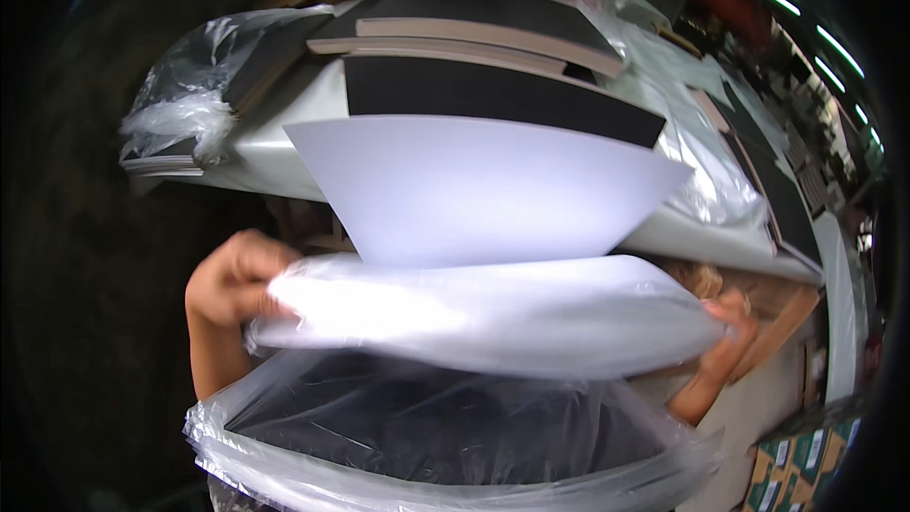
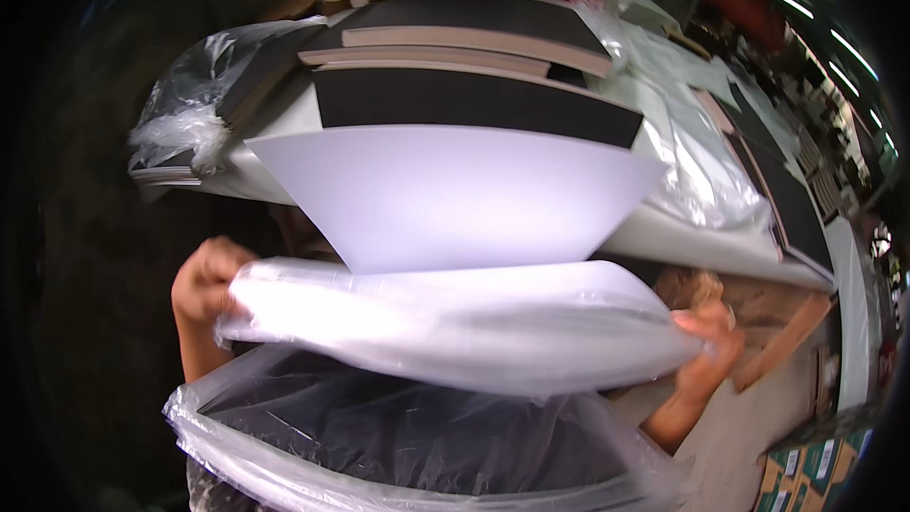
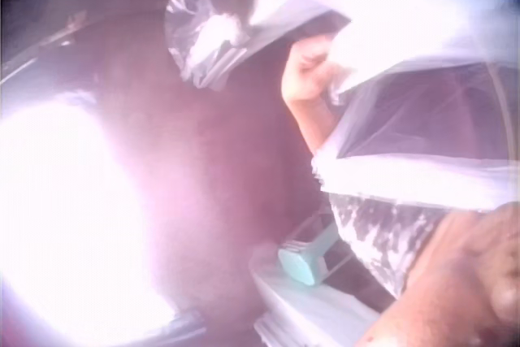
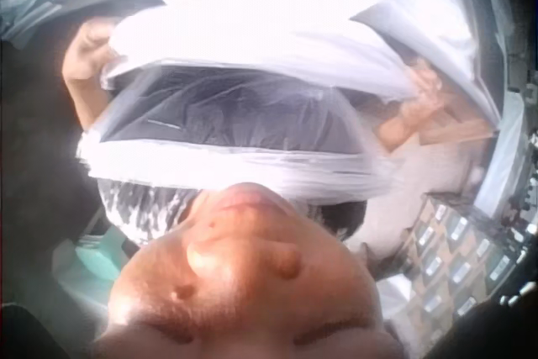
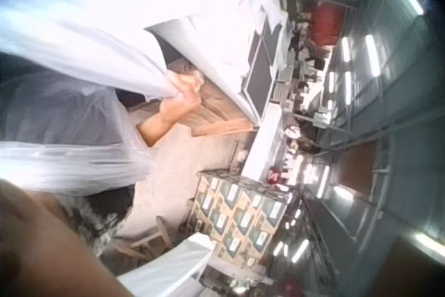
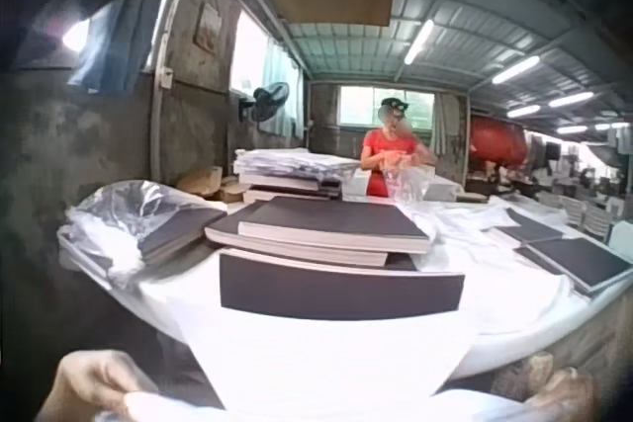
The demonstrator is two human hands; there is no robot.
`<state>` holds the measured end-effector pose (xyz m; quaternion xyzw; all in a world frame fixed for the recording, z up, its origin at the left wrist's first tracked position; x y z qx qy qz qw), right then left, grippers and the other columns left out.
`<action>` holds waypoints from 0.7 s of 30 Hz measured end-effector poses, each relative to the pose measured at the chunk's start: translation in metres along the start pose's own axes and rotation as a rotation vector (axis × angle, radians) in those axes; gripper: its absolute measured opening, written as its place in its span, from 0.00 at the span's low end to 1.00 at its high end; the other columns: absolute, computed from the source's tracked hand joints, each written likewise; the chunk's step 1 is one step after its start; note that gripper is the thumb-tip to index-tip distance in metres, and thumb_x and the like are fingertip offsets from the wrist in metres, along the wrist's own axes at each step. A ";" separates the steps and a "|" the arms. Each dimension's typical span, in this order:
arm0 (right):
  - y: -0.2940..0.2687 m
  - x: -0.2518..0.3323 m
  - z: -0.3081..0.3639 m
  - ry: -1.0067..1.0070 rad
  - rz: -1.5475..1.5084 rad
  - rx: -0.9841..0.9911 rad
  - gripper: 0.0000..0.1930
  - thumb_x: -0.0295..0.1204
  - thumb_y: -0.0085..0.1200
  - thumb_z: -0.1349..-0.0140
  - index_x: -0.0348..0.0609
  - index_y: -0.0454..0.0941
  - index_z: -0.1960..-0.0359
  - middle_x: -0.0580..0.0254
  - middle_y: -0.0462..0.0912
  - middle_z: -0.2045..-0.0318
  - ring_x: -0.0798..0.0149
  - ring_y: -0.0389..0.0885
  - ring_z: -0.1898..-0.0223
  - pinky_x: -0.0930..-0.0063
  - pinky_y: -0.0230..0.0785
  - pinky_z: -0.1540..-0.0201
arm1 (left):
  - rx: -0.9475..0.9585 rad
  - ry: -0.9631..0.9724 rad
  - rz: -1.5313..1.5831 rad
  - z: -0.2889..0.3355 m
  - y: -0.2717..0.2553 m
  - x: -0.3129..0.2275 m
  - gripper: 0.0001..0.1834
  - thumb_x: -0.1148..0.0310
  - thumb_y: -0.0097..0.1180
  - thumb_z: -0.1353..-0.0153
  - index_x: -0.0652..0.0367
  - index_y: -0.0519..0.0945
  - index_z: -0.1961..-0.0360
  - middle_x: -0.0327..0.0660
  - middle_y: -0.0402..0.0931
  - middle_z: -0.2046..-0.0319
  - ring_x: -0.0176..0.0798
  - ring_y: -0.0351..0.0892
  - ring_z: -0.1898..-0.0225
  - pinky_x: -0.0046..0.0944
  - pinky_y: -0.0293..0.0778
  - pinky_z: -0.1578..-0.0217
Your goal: The person places flat boards into plastic sleeves and then into a larger plastic bag by hand. They pick up boards from a stack, insert them into individual sleeves, and place the sleeved boards into the bag.
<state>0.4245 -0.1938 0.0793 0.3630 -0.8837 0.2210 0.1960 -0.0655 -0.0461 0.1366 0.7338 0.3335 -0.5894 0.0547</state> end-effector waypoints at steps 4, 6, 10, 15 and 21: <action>0.059 -0.110 0.027 1.072 -1.141 -0.109 0.04 0.29 0.48 0.43 0.48 0.70 0.66 0.75 0.58 0.87 0.79 0.52 0.88 0.83 0.46 0.86 | -0.466 -0.249 0.635 -0.013 -0.032 0.103 0.20 0.65 0.56 0.49 0.63 0.73 0.56 0.41 0.76 0.65 0.36 0.76 0.67 0.38 0.72 0.65; 0.099 -0.155 0.081 1.147 -1.576 0.357 0.08 0.29 0.47 0.41 0.51 0.71 0.60 0.74 0.65 0.82 0.78 0.53 0.88 0.85 0.48 0.86 | -0.552 -0.244 0.918 0.023 -0.055 0.199 0.21 0.61 0.48 0.45 0.65 0.71 0.54 0.44 0.75 0.60 0.39 0.74 0.59 0.41 0.68 0.55; 0.112 -0.184 0.193 1.267 -1.380 -0.276 0.16 0.29 0.44 0.39 0.54 0.69 0.49 0.71 0.73 0.73 0.73 0.72 0.73 0.77 0.70 0.69 | -0.855 -0.443 0.928 0.063 -0.013 0.266 0.20 0.62 0.43 0.44 0.65 0.72 0.55 0.47 0.74 0.59 0.41 0.74 0.59 0.41 0.69 0.56; 0.094 -0.129 0.137 0.981 -1.481 -0.073 0.17 0.27 0.46 0.42 0.37 0.67 0.51 0.64 0.76 0.72 0.68 0.73 0.77 0.76 0.69 0.72 | -0.603 -0.110 0.930 0.085 0.015 0.228 0.13 0.67 0.51 0.45 0.59 0.72 0.59 0.32 0.68 0.79 0.23 0.62 0.85 0.23 0.59 0.84; -0.135 -0.064 0.040 -0.023 -0.266 -1.164 0.09 0.30 0.39 0.44 0.41 0.71 0.68 0.70 0.65 0.85 0.76 0.61 0.85 0.83 0.53 0.88 | -0.660 -0.269 0.563 0.098 0.042 0.170 0.11 0.66 0.53 0.45 0.58 0.71 0.62 0.32 0.69 0.81 0.25 0.68 0.83 0.25 0.64 0.83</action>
Point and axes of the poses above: each hand's wrist, its own z-axis away from the middle knuckle, its own y-axis out of the palm, x = y × z, the point moved 2 cm from there along -z, towards the middle knuckle
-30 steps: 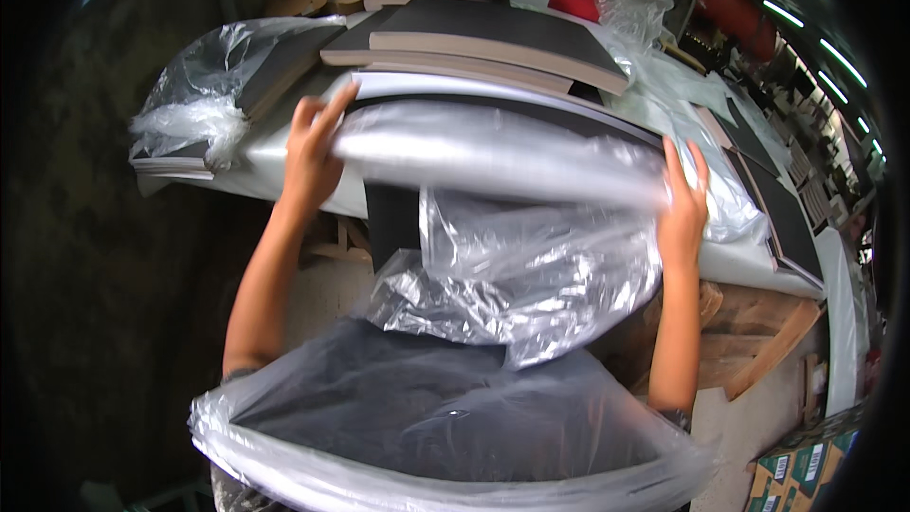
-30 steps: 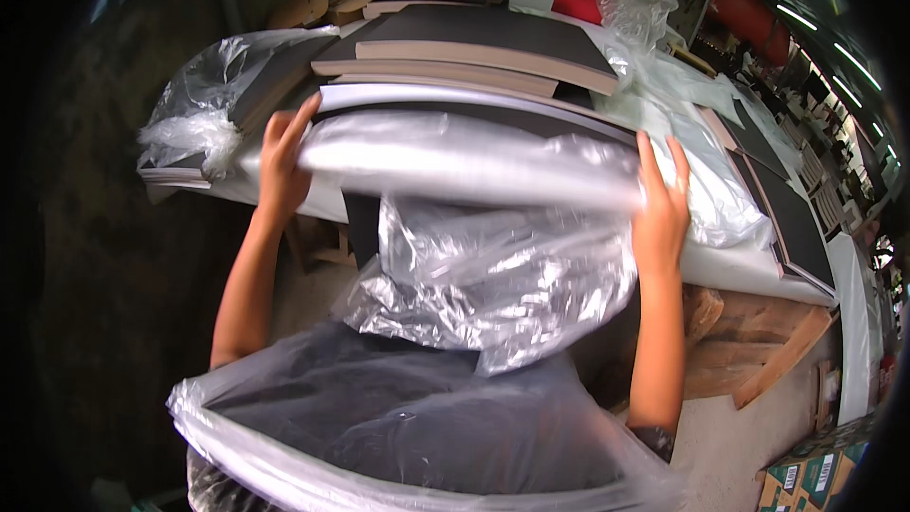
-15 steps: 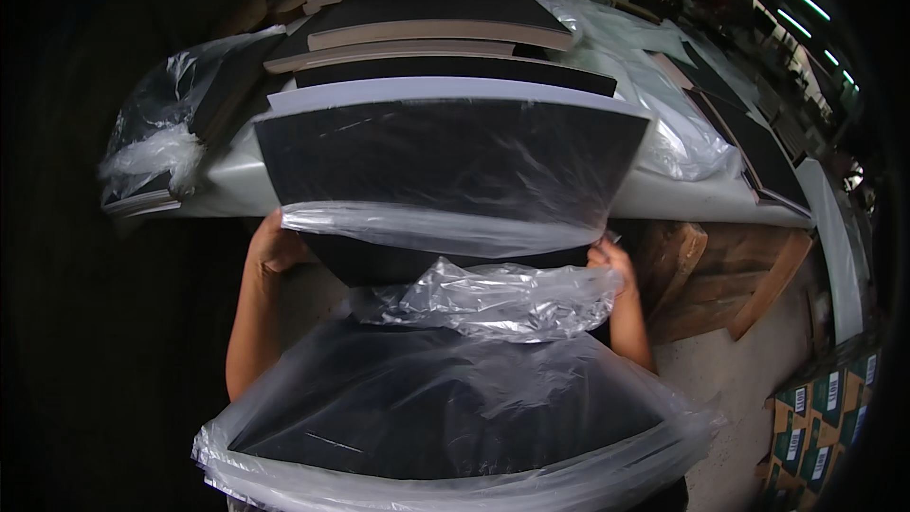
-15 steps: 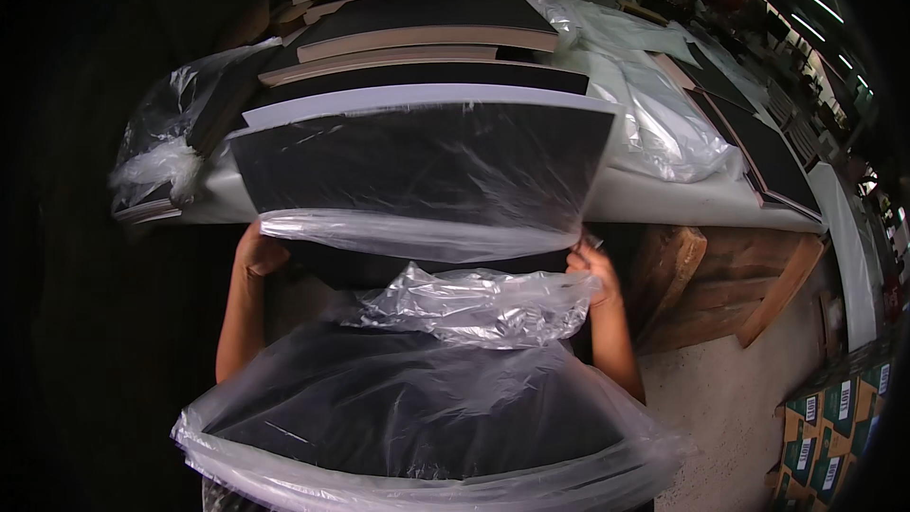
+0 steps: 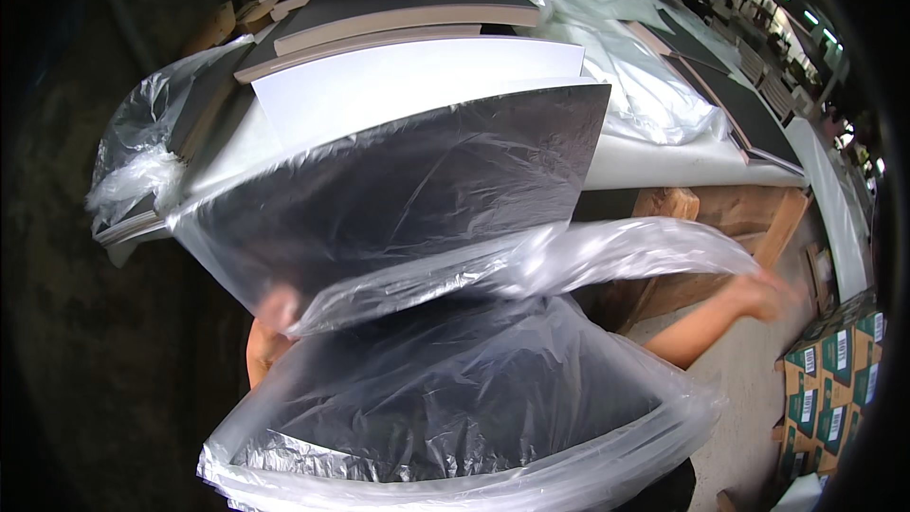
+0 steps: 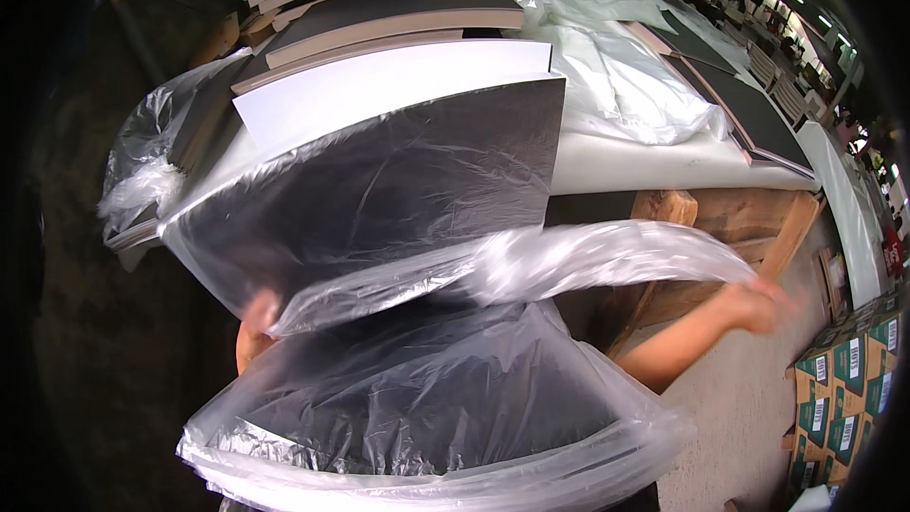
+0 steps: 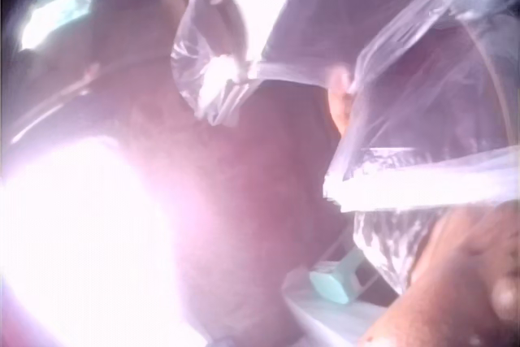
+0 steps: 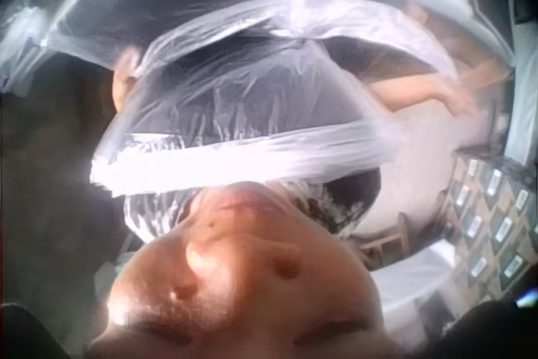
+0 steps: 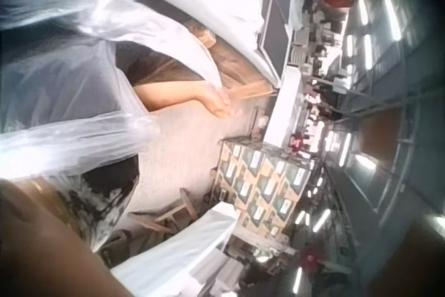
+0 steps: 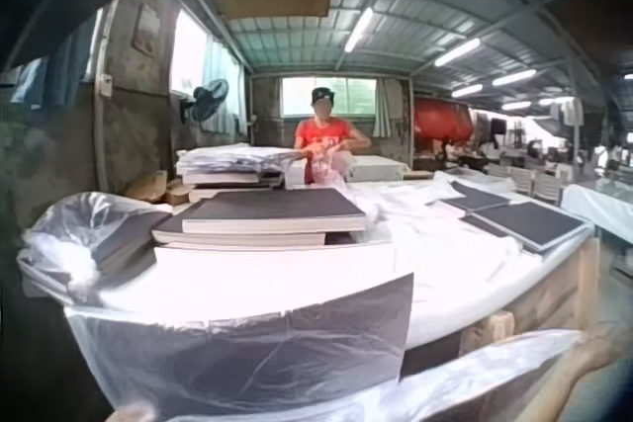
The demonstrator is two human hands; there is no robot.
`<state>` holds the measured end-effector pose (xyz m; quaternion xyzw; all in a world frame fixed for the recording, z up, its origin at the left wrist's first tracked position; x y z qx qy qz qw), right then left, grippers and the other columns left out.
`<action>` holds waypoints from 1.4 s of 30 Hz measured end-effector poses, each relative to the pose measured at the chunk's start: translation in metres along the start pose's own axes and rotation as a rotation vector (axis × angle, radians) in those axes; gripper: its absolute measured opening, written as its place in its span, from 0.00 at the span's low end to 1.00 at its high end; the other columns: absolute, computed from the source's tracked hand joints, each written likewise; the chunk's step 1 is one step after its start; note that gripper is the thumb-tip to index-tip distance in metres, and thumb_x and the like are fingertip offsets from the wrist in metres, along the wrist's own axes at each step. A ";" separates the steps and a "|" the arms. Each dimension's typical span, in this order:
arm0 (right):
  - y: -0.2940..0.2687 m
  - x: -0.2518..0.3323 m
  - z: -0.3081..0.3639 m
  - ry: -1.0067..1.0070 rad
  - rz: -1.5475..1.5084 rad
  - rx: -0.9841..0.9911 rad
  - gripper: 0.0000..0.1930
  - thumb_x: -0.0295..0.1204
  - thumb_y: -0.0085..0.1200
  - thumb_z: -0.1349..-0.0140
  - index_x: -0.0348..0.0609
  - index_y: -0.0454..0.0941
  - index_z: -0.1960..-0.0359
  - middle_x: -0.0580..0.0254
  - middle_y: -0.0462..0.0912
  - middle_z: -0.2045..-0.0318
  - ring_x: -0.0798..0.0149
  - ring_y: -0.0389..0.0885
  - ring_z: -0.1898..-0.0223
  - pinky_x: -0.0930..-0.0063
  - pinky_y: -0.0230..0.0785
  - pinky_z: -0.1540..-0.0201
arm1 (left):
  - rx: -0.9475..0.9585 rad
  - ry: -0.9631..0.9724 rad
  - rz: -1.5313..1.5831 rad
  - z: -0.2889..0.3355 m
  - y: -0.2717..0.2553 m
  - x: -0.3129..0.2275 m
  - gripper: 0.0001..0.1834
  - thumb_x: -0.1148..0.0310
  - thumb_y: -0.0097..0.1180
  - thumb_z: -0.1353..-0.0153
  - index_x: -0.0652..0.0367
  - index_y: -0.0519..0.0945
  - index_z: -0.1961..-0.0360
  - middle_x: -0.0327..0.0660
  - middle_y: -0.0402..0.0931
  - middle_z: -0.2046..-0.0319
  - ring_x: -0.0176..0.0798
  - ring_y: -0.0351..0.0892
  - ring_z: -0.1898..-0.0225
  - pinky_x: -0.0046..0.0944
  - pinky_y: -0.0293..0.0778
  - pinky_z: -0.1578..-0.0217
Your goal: The person places flat boards into plastic sleeves and then into a larger plastic bag by hand. They pick up boards from a stack, insert them into individual sleeves, and place the sleeved boards into the bag.
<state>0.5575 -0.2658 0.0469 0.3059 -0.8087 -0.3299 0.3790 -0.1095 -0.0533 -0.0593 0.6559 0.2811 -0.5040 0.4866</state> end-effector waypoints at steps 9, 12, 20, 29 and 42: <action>0.117 -0.007 0.188 0.833 0.368 1.660 0.25 0.46 0.29 0.35 0.39 0.75 0.58 0.61 0.79 0.62 0.75 0.71 0.71 0.83 0.60 0.72 | 0.115 -0.284 0.253 0.006 -0.021 0.068 0.10 0.67 0.51 0.42 0.58 0.71 0.61 0.33 0.71 0.80 0.26 0.71 0.81 0.27 0.68 0.81; 0.096 0.008 0.210 0.688 0.358 2.628 0.17 0.38 0.52 0.45 0.39 0.75 0.58 0.55 0.72 0.52 0.63 0.66 0.57 0.74 0.61 0.54 | 0.106 -0.305 0.298 0.004 -0.028 0.075 0.10 0.67 0.50 0.42 0.58 0.71 0.61 0.34 0.71 0.80 0.27 0.72 0.80 0.27 0.70 0.80; 0.046 0.004 0.202 1.909 0.317 1.549 0.13 0.37 0.46 0.39 0.39 0.69 0.64 0.70 0.72 0.73 0.77 0.68 0.73 0.83 0.63 0.66 | 0.287 -0.511 0.430 -0.015 -0.028 0.082 0.09 0.71 0.49 0.41 0.59 0.68 0.60 0.34 0.72 0.78 0.27 0.74 0.80 0.25 0.72 0.78; 0.033 -0.033 0.221 1.731 0.329 1.993 0.15 0.35 0.48 0.40 0.34 0.72 0.60 0.64 0.76 0.69 0.73 0.73 0.67 0.81 0.65 0.60 | 0.092 -0.521 0.207 -0.030 -0.016 0.071 0.09 0.71 0.53 0.44 0.58 0.69 0.63 0.34 0.72 0.77 0.26 0.75 0.75 0.25 0.72 0.77; -0.112 -0.177 0.314 1.482 0.587 0.964 0.05 0.27 0.51 0.44 0.44 0.70 0.68 0.73 0.71 0.80 0.79 0.66 0.81 0.84 0.60 0.78 | -0.414 -0.400 0.837 -0.064 -0.045 0.191 0.06 0.68 0.54 0.46 0.54 0.71 0.68 0.32 0.71 0.78 0.26 0.70 0.78 0.27 0.68 0.77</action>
Point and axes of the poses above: each hand's wrist, its own z-axis away from the middle knuckle, its own y-axis out of the palm, x = y × z, the point moved 2 cm from there along -z, towards the middle knuckle
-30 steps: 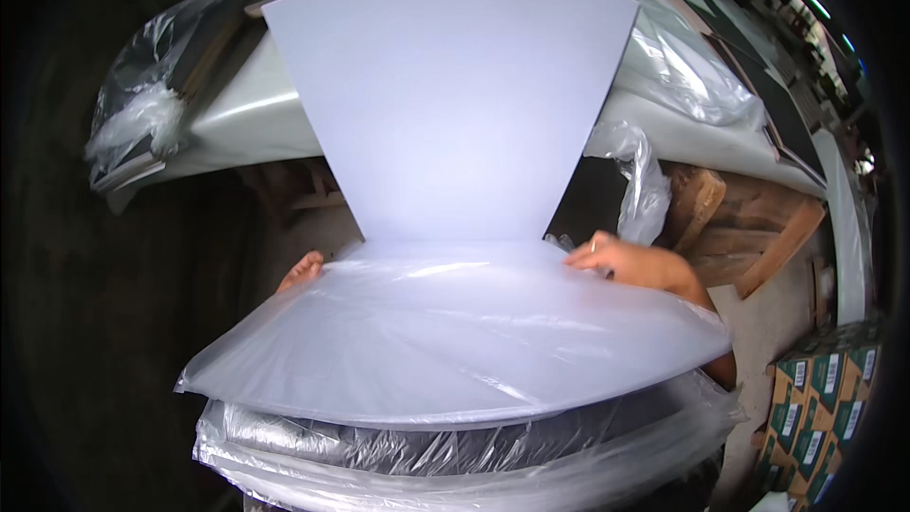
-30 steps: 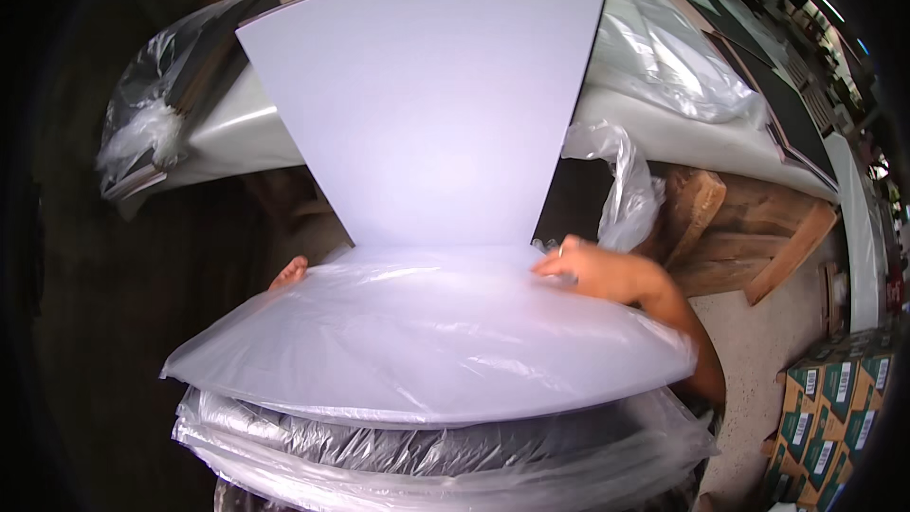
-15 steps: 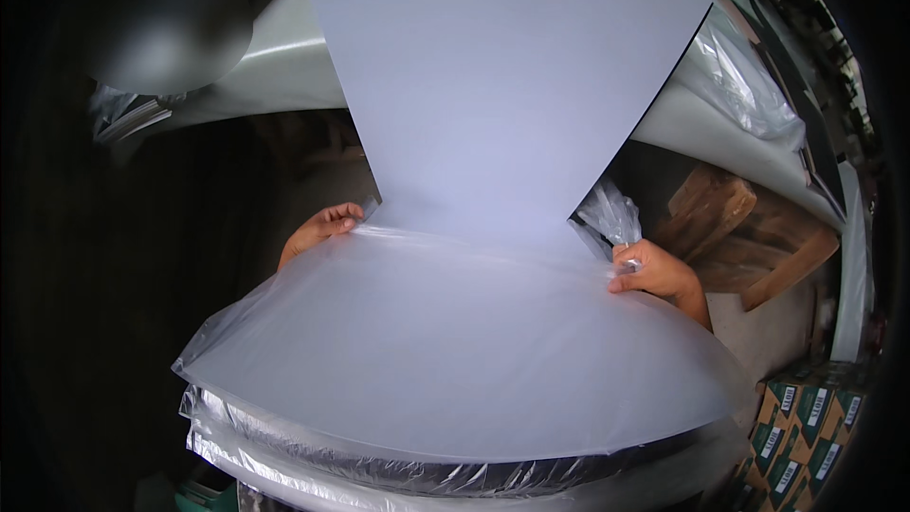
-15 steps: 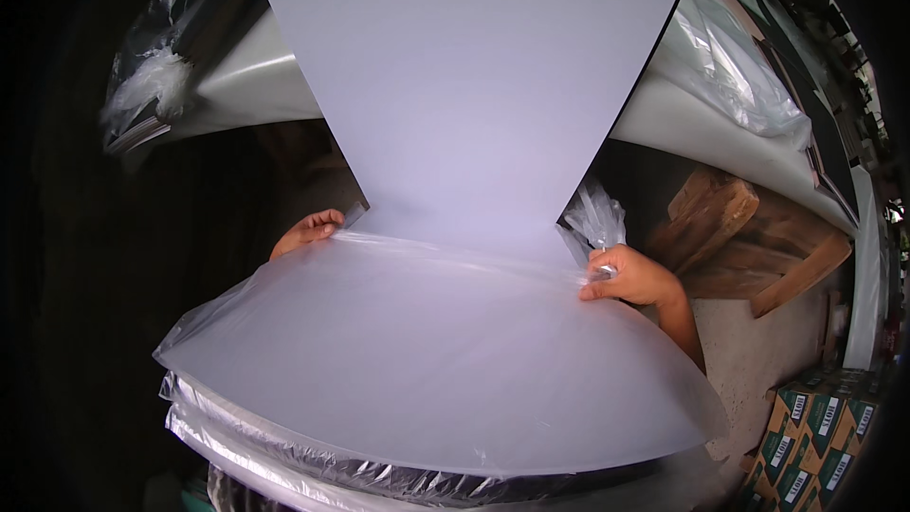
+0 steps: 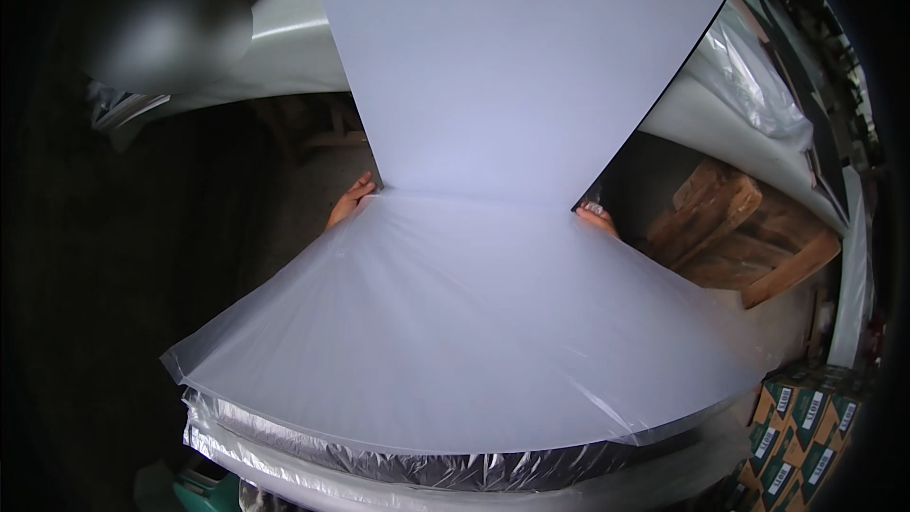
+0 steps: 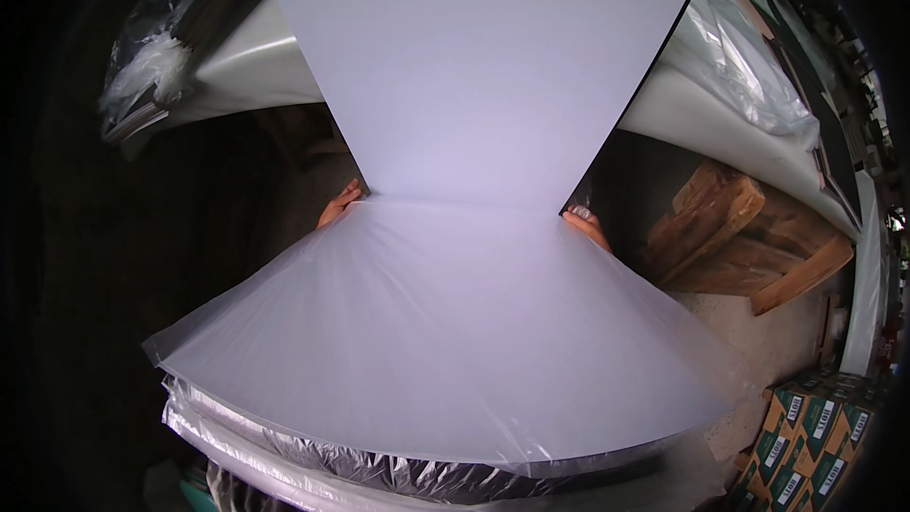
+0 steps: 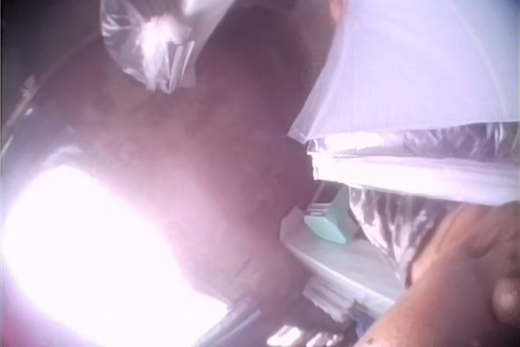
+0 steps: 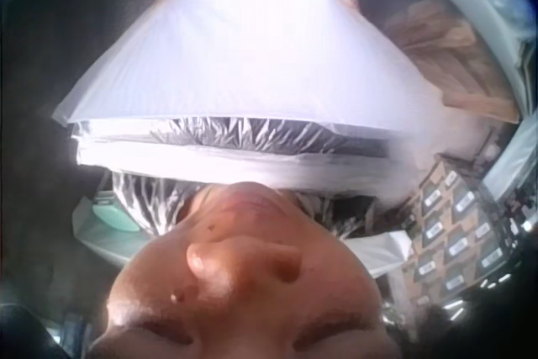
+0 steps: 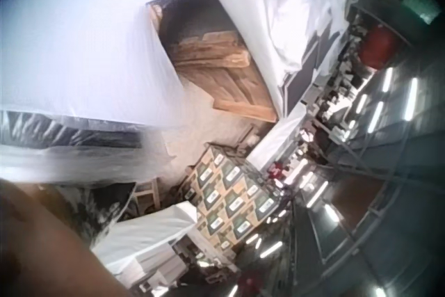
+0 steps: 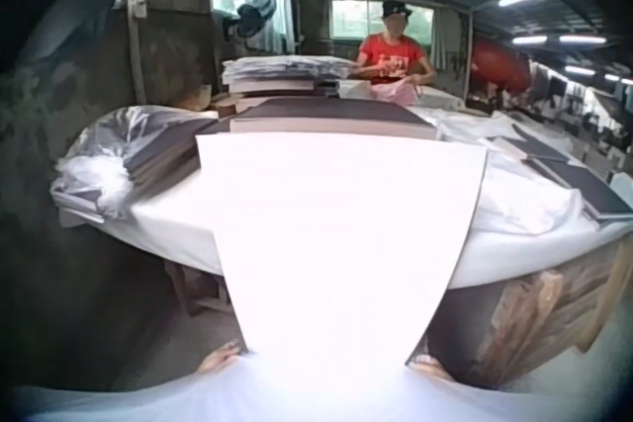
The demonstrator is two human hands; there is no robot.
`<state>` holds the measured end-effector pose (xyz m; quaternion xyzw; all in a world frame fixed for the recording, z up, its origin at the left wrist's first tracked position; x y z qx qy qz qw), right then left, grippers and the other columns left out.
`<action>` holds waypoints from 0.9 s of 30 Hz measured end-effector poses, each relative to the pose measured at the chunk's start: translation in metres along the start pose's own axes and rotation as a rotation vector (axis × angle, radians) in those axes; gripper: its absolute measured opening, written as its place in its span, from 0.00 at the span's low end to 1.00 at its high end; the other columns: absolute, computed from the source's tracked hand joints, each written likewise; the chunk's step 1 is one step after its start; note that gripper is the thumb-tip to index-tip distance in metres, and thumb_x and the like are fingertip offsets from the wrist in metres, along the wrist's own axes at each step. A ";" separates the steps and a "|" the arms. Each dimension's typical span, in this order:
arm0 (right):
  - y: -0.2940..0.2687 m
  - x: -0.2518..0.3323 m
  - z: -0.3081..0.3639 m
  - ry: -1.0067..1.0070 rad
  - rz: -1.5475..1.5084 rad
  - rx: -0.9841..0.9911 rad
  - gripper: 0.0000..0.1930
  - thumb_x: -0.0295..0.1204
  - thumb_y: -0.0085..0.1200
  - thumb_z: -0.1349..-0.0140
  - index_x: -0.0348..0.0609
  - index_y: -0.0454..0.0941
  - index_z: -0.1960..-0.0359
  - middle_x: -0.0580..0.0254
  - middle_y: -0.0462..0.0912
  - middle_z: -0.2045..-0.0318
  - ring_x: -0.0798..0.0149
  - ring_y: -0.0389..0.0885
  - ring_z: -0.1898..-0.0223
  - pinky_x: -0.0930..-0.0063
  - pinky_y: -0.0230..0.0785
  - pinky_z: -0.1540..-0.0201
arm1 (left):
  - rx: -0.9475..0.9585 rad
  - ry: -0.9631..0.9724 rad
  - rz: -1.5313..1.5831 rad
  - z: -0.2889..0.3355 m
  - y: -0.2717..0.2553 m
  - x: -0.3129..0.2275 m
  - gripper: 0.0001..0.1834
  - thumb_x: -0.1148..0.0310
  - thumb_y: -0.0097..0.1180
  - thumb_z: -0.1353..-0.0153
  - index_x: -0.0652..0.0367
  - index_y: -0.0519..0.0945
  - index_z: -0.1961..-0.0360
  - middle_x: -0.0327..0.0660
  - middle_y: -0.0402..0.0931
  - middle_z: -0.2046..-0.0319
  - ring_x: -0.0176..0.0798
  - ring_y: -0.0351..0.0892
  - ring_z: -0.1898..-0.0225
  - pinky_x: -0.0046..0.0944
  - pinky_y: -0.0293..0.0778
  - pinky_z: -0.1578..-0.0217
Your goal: The person places flat boards into plastic sleeves and then into a larger plastic bag by hand. They pick up boards from a stack, insert them into individual sleeves, and place the sleeved boards into the bag.
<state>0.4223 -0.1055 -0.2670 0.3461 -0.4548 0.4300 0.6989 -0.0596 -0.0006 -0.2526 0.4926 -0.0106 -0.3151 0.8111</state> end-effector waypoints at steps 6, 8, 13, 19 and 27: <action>-0.024 0.144 0.005 -0.947 0.000 -0.813 0.07 0.26 0.47 0.42 0.37 0.70 0.63 0.70 0.68 0.80 0.77 0.61 0.81 0.85 0.56 0.77 | -0.089 0.380 -0.305 -0.004 0.008 -0.086 0.10 0.63 0.54 0.46 0.52 0.72 0.64 0.31 0.71 0.76 0.26 0.67 0.78 0.28 0.64 0.77; 0.024 0.250 0.075 -1.034 -0.239 -0.442 0.15 0.34 0.41 0.37 0.36 0.67 0.55 0.69 0.64 0.80 0.78 0.57 0.80 0.85 0.51 0.78 | 0.299 0.610 -0.488 0.047 0.129 -0.122 0.10 0.62 0.48 0.42 0.53 0.72 0.61 0.31 0.69 0.71 0.25 0.66 0.73 0.25 0.62 0.75; 0.215 0.302 0.161 -0.363 -0.457 0.933 0.29 0.43 0.29 0.36 0.45 0.42 0.36 0.60 0.55 0.41 0.66 0.56 0.44 0.66 0.57 0.46 | 0.843 0.638 -1.277 0.171 0.330 -0.015 0.14 0.60 0.51 0.44 0.61 0.73 0.69 0.34 0.64 0.77 0.28 0.64 0.71 0.25 0.60 0.73; 0.221 0.270 0.157 -0.261 -0.382 0.953 0.27 0.32 0.34 0.41 0.40 0.48 0.39 0.59 0.50 0.38 0.65 0.56 0.42 0.66 0.50 0.41 | 0.754 0.543 -1.054 0.161 0.306 0.049 0.09 0.75 0.56 0.47 0.61 0.69 0.66 0.36 0.68 0.71 0.28 0.69 0.67 0.28 0.72 0.68; 0.213 0.254 0.147 -0.453 -0.170 0.620 0.06 0.25 0.52 0.44 0.37 0.75 0.66 0.68 0.75 0.74 0.78 0.72 0.70 0.83 0.65 0.63 | 0.661 0.449 -1.105 0.156 0.297 0.049 0.05 0.76 0.52 0.44 0.61 0.71 0.66 0.34 0.72 0.72 0.23 0.67 0.72 0.25 0.66 0.71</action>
Point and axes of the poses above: each hand's wrist, its own z-axis away from the middle knuckle, its own y-axis out of the palm, x = y × z, the point moved 2 cm from there along -z, towards the middle knuckle
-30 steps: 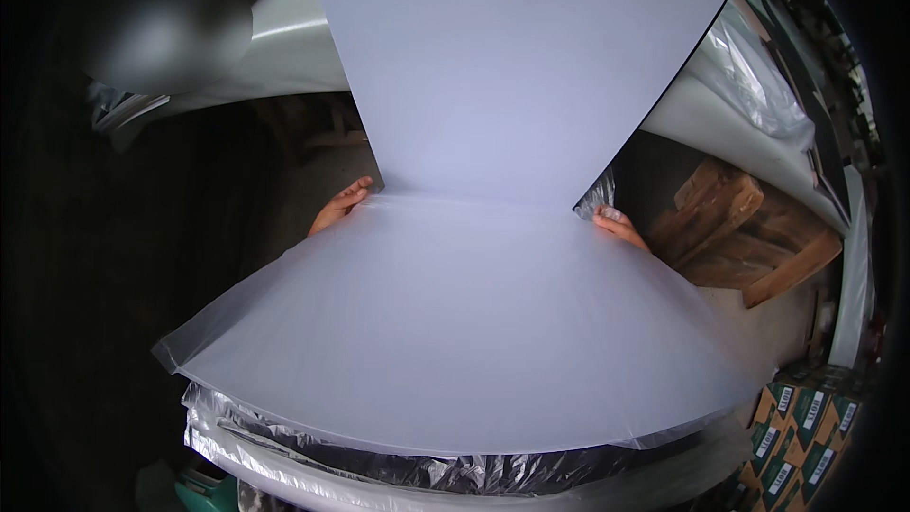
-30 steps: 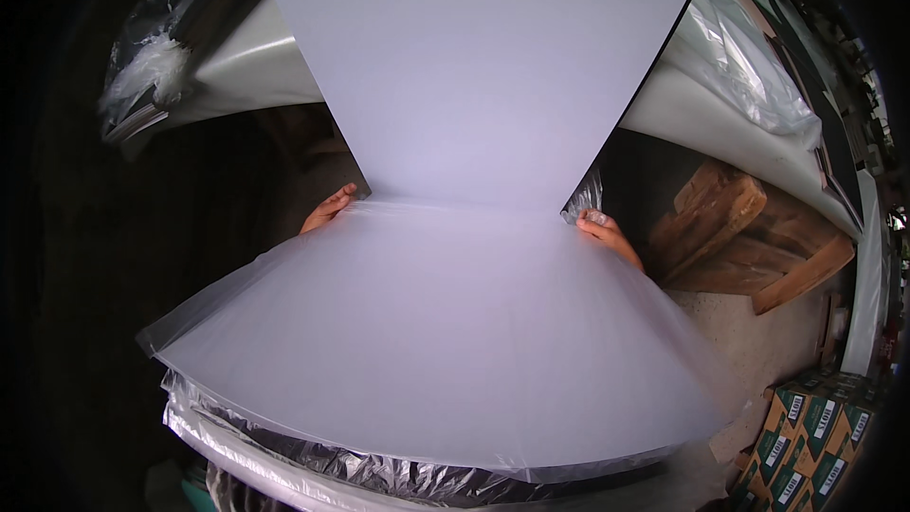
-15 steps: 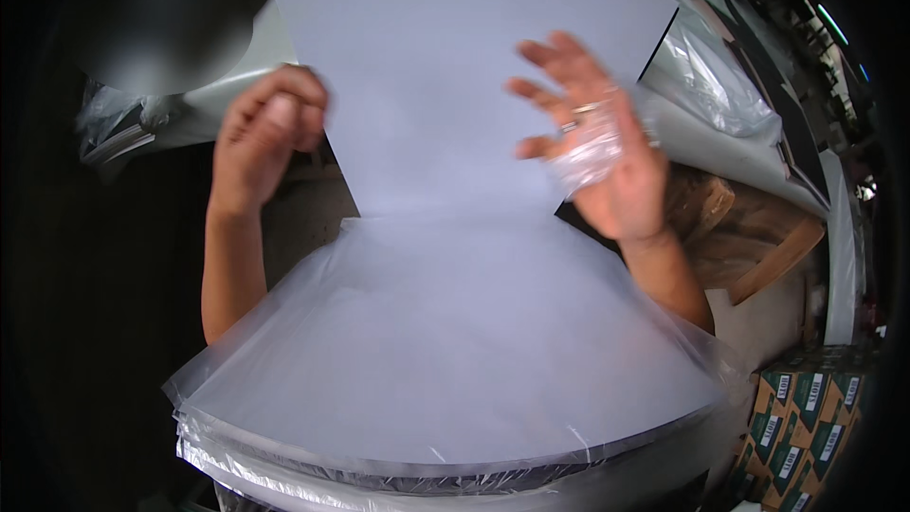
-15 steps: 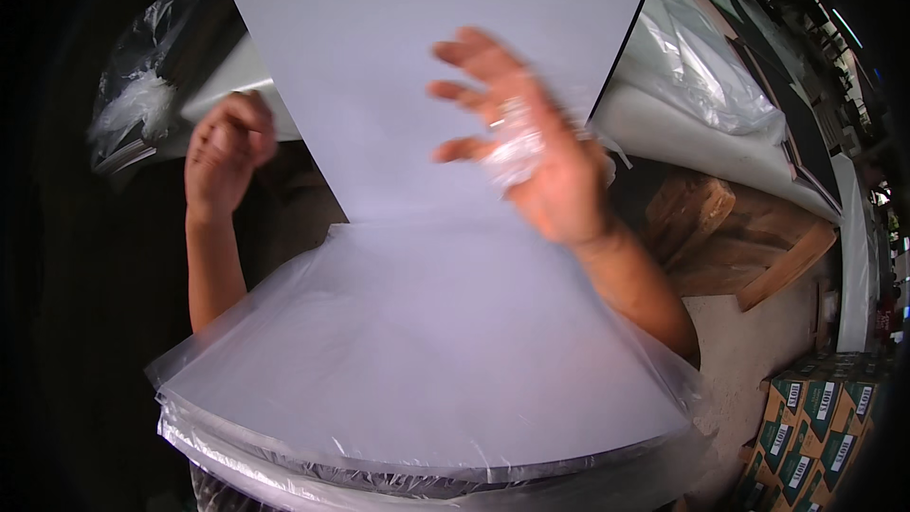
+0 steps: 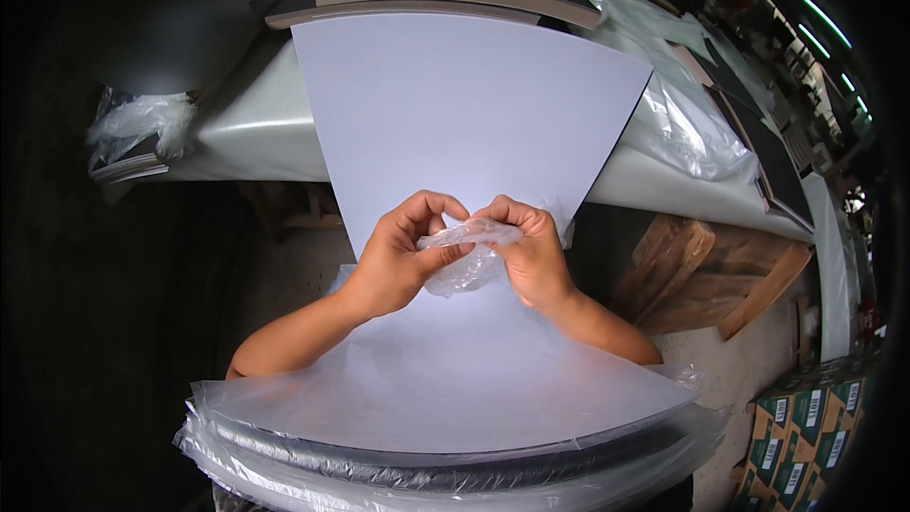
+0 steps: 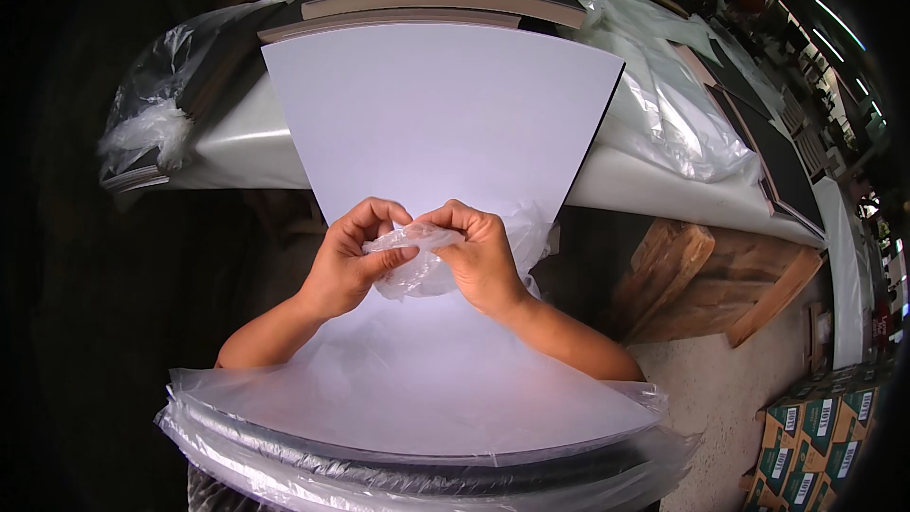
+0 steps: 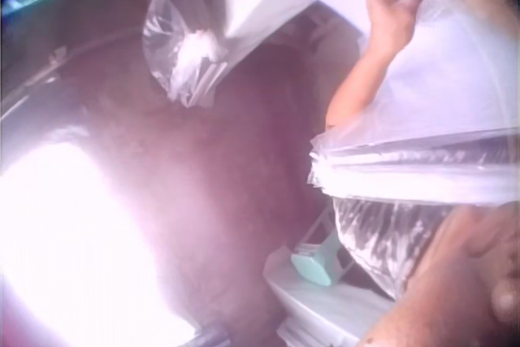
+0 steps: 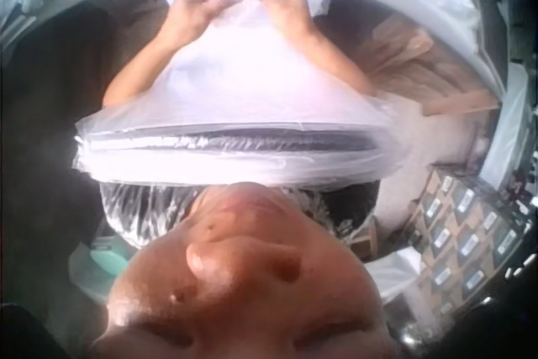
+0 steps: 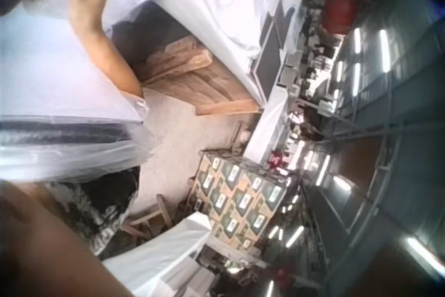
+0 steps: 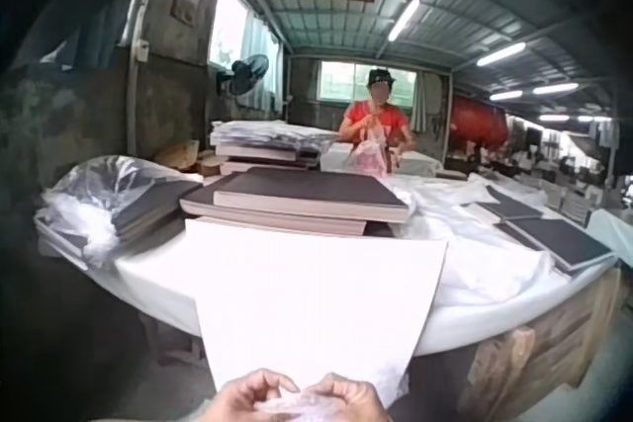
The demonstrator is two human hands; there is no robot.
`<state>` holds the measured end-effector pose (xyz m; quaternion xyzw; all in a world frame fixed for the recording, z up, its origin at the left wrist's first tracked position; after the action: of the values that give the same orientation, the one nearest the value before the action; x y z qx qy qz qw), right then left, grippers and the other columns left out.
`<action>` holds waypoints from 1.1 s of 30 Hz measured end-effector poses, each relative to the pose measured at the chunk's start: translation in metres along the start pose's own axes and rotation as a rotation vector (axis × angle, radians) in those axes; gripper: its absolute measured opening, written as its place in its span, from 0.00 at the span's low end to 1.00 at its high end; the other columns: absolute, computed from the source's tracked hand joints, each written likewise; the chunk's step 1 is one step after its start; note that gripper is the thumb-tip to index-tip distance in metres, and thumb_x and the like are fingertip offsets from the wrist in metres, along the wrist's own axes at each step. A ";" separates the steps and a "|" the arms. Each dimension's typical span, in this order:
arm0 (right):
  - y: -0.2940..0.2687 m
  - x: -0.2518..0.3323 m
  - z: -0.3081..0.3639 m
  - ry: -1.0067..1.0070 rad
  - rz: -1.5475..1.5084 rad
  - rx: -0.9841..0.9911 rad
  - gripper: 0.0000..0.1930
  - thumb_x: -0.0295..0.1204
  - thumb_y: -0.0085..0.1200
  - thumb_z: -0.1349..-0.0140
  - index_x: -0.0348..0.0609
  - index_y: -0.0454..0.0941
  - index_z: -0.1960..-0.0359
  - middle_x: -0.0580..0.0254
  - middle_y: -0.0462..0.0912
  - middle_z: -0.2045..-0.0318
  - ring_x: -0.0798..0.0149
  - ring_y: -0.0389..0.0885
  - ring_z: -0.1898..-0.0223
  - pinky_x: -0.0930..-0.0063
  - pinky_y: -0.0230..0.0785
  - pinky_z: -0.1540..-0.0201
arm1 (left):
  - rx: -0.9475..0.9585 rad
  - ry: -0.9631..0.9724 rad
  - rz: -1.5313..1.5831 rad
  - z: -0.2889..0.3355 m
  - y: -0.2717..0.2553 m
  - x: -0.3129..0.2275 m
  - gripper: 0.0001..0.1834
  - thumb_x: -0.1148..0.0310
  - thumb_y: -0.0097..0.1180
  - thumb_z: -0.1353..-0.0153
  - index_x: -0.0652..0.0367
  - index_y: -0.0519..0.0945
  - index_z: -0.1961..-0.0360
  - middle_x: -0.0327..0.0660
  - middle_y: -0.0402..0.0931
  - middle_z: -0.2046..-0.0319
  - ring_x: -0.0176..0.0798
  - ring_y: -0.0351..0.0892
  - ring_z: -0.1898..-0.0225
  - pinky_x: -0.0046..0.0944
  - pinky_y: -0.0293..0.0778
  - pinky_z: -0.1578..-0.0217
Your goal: The person places flat boards into plastic sleeves and then into a larger plastic bag by hand. They pick up boards from a stack, insert them into individual sleeves, and place the sleeved boards into the bag.
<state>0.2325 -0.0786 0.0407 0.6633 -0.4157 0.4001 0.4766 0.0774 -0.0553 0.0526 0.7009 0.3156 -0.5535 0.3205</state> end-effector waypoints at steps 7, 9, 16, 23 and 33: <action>0.007 0.006 -0.004 0.081 -0.129 -0.167 0.08 0.32 0.54 0.43 0.40 0.76 0.68 0.76 0.70 0.79 0.84 0.62 0.78 0.92 0.54 0.73 | -0.156 -0.031 -0.192 -0.002 -0.010 -0.001 0.09 0.67 0.50 0.40 0.63 0.74 0.67 0.32 0.70 0.81 0.22 0.65 0.79 0.23 0.63 0.78; -0.002 0.000 -0.005 0.018 -0.018 -0.090 0.09 0.33 0.54 0.43 0.40 0.76 0.67 0.76 0.70 0.78 0.83 0.61 0.79 0.91 0.53 0.74 | -0.127 -0.057 -0.259 -0.001 -0.015 0.000 0.10 0.66 0.50 0.40 0.64 0.75 0.69 0.31 0.69 0.82 0.21 0.64 0.80 0.23 0.61 0.79; 0.004 0.005 -0.002 0.009 -0.132 -0.096 0.14 0.34 0.53 0.42 0.44 0.71 0.83 0.75 0.68 0.84 0.81 0.63 0.76 0.85 0.56 0.70 | -0.175 0.056 -0.314 -0.001 -0.002 -0.010 0.16 0.62 0.49 0.39 0.65 0.76 0.78 0.32 0.68 0.85 0.23 0.64 0.81 0.25 0.62 0.80; 0.006 0.007 0.002 -0.073 -0.233 0.075 0.17 0.36 0.48 0.39 0.46 0.69 0.85 0.72 0.68 0.87 0.78 0.67 0.77 0.80 0.60 0.70 | -0.180 0.149 -0.125 -0.010 -0.018 -0.012 0.17 0.61 0.44 0.37 0.64 0.74 0.74 0.41 0.77 0.74 0.32 0.74 0.68 0.32 0.70 0.62; 0.009 0.009 0.008 0.167 -0.110 0.217 0.17 0.34 0.54 0.43 0.49 0.61 0.84 0.75 0.66 0.86 0.81 0.61 0.82 0.85 0.54 0.77 | -0.078 0.137 0.062 -0.015 -0.013 -0.016 0.13 0.61 0.43 0.37 0.59 0.72 0.71 0.36 0.71 0.76 0.31 0.70 0.71 0.31 0.66 0.63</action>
<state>0.2283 -0.0896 0.0502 0.6970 -0.2920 0.4699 0.4562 0.0725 -0.0370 0.0700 0.7334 0.3364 -0.4814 0.3422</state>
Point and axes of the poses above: each hand's wrist, its own z-axis away from the middle knuckle, its own y-axis out of the palm, x = y × z, the point moved 2 cm from there along -z, towards the middle knuckle
